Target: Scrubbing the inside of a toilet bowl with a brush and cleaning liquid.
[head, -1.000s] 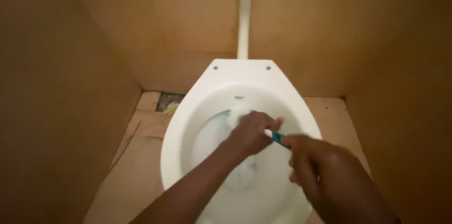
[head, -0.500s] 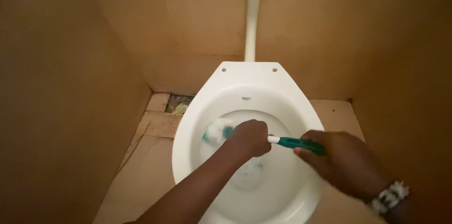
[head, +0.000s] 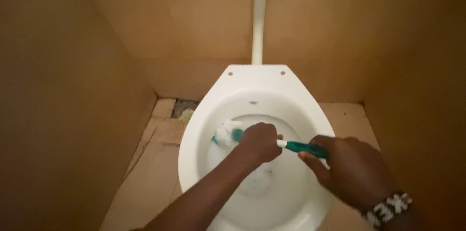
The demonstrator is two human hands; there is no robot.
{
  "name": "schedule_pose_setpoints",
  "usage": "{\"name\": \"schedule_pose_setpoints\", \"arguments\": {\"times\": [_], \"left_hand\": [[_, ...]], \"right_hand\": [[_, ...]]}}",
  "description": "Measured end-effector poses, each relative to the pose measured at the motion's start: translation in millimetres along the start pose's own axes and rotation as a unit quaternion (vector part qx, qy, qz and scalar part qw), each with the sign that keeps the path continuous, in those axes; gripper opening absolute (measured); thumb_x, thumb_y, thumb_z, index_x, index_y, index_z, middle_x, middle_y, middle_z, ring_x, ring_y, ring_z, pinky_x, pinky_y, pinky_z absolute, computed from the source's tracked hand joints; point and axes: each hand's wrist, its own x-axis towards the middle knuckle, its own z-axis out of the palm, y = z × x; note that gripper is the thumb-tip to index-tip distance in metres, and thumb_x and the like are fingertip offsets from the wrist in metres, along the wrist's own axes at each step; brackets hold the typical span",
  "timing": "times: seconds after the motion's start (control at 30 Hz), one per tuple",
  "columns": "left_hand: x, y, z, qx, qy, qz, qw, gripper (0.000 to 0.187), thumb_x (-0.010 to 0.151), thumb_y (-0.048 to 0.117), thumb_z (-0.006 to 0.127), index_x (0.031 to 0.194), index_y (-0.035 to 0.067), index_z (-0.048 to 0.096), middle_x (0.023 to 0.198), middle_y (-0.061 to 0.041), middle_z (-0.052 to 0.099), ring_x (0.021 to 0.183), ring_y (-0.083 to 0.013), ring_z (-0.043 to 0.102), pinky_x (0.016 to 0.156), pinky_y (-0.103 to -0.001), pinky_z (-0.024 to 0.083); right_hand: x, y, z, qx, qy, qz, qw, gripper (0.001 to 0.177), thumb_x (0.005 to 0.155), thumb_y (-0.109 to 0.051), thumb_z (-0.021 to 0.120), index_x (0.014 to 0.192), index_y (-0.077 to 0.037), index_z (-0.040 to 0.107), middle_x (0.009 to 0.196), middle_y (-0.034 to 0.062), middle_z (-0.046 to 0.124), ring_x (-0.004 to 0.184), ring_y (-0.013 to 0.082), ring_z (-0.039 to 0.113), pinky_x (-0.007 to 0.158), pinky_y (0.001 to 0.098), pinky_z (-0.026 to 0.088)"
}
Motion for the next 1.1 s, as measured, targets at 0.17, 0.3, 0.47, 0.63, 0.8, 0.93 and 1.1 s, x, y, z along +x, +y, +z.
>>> {"name": "schedule_pose_setpoints", "arguments": {"times": [0.17,0.3,0.47,0.63,0.8,0.93,1.1], "left_hand": [[-40.5,17.1,-13.0,-0.013,-0.078,-0.043,0.996,0.019,0.089,0.022,0.065,0.095,0.007,0.075,0.090,-0.020,0.074,0.081,-0.0348,0.073,0.075,-0.047,0.058],[-20.0,14.7,-2.1,-0.027,-0.117,-0.062,0.991,0.020,0.089,0.024,0.065,0.093,0.007,0.073,0.089,-0.018,0.076,0.080,-0.0342,0.076,0.075,-0.047,0.060],[19.2,-26.7,33.1,0.057,0.113,0.163,0.978,0.018,0.075,0.018,0.066,0.082,0.007,0.078,0.085,-0.020,0.073,0.084,-0.0417,0.068,0.077,-0.055,0.052],[-35.4,5.6,28.6,-0.029,-0.004,0.003,1.000,0.022,0.083,0.021,0.064,0.084,0.001,0.072,0.087,-0.025,0.073,0.083,-0.0407,0.071,0.082,-0.052,0.056],[-30.2,-3.3,27.2,-0.084,-0.084,-0.043,0.992,0.022,0.086,0.019,0.059,0.086,0.000,0.069,0.085,-0.026,0.075,0.078,-0.0407,0.074,0.077,-0.052,0.059],[2.8,-23.9,35.4,-0.004,0.032,0.049,0.998,0.025,0.089,0.023,0.062,0.087,0.001,0.074,0.088,-0.024,0.072,0.079,-0.0396,0.071,0.078,-0.053,0.057],[-16.9,-16.1,63.7,-0.016,0.117,0.093,0.989,0.020,0.075,0.019,0.068,0.085,0.004,0.077,0.084,-0.021,0.073,0.082,-0.0405,0.069,0.076,-0.054,0.054]], "right_hand": [[19.9,40.8,4.8,0.137,-0.077,-0.098,0.983,0.032,0.089,-0.047,0.075,0.098,-0.018,0.083,0.070,0.0097,0.072,0.063,0.0252,0.069,0.066,0.0395,0.055],[12.0,34.1,-4.4,0.111,-0.075,-0.104,0.985,0.032,0.089,-0.047,0.072,0.100,-0.019,0.083,0.072,0.0093,0.072,0.066,0.0248,0.068,0.068,0.0393,0.054],[6.8,15.7,8.4,0.041,-0.006,-0.044,0.998,0.034,0.089,-0.052,0.071,0.099,-0.021,0.080,0.075,0.0093,0.074,0.070,0.0262,0.068,0.073,0.0417,0.054],[21.0,58.2,-2.8,0.122,-0.045,-0.155,0.979,0.031,0.084,-0.048,0.076,0.098,-0.021,0.085,0.075,0.0084,0.078,0.067,0.0232,0.068,0.067,0.0401,0.055],[12.1,39.5,-16.1,0.114,-0.105,-0.148,0.977,0.032,0.085,-0.050,0.077,0.096,-0.022,0.088,0.074,0.0087,0.079,0.065,0.0232,0.071,0.067,0.0394,0.056],[-3.4,15.4,4.3,0.069,0.028,-0.123,0.990,0.036,0.085,-0.053,0.075,0.101,-0.022,0.083,0.076,0.0114,0.077,0.070,0.0289,0.070,0.070,0.0420,0.054],[7.1,47.2,7.0,0.086,0.010,-0.117,0.989,0.036,0.083,-0.053,0.075,0.104,-0.024,0.082,0.076,0.0105,0.077,0.071,0.0296,0.073,0.070,0.0431,0.056]]}}
